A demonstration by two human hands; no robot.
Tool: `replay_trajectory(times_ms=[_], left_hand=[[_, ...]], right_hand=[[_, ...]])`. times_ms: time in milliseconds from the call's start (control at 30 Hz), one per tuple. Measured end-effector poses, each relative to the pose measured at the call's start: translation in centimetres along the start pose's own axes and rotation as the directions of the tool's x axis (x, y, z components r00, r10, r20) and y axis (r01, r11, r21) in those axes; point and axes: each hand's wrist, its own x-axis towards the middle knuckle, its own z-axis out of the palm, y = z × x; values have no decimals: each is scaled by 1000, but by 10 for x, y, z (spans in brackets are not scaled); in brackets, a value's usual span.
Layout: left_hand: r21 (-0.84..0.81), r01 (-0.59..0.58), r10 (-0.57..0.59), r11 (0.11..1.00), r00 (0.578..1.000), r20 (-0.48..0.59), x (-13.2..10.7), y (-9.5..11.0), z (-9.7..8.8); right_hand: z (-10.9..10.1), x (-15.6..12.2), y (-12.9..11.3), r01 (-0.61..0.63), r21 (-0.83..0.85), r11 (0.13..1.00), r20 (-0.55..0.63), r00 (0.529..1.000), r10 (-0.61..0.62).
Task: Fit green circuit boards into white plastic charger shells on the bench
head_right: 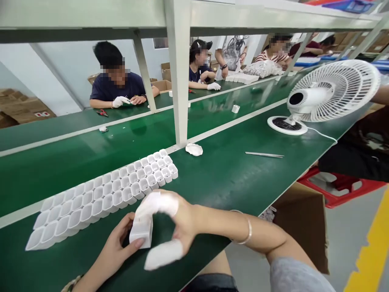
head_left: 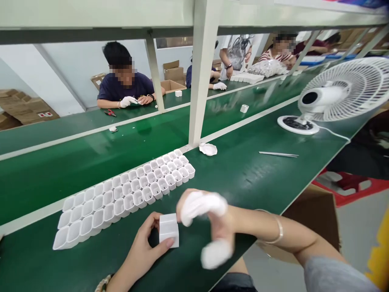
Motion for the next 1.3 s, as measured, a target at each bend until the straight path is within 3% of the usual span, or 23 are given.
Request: replay_trajectory(times_ms=[100,233,467,667,867,1067,1300], left_hand=[[-81,-18,17,997,1000,-13,0,0,1],[-117,-38,35,992,999,-33,-1,-1,2],[-108,-27,16,994,995,-100,-1,1,2],[-12,-86,80,996,965,-248,-6,-3,7],[-28,-35,24,999,941,-338,-13,2,17],[15,-17,21,1000,919,-394,-14,-2,16],[19,1,7,1000,907,-422,-15,-1,18]], right_hand=[[31,-8,10,205,-77,976,-28,978,-208],[57,-21,14,121,-103,987,39,992,-118],[55,-27,19,-109,-57,992,70,991,113],[63,-31,20,-341,48,939,198,924,326],[64,-31,20,-322,69,944,187,934,305],[62,-29,20,-365,61,929,155,923,352],[60,-25,19,-463,117,879,170,881,442]])
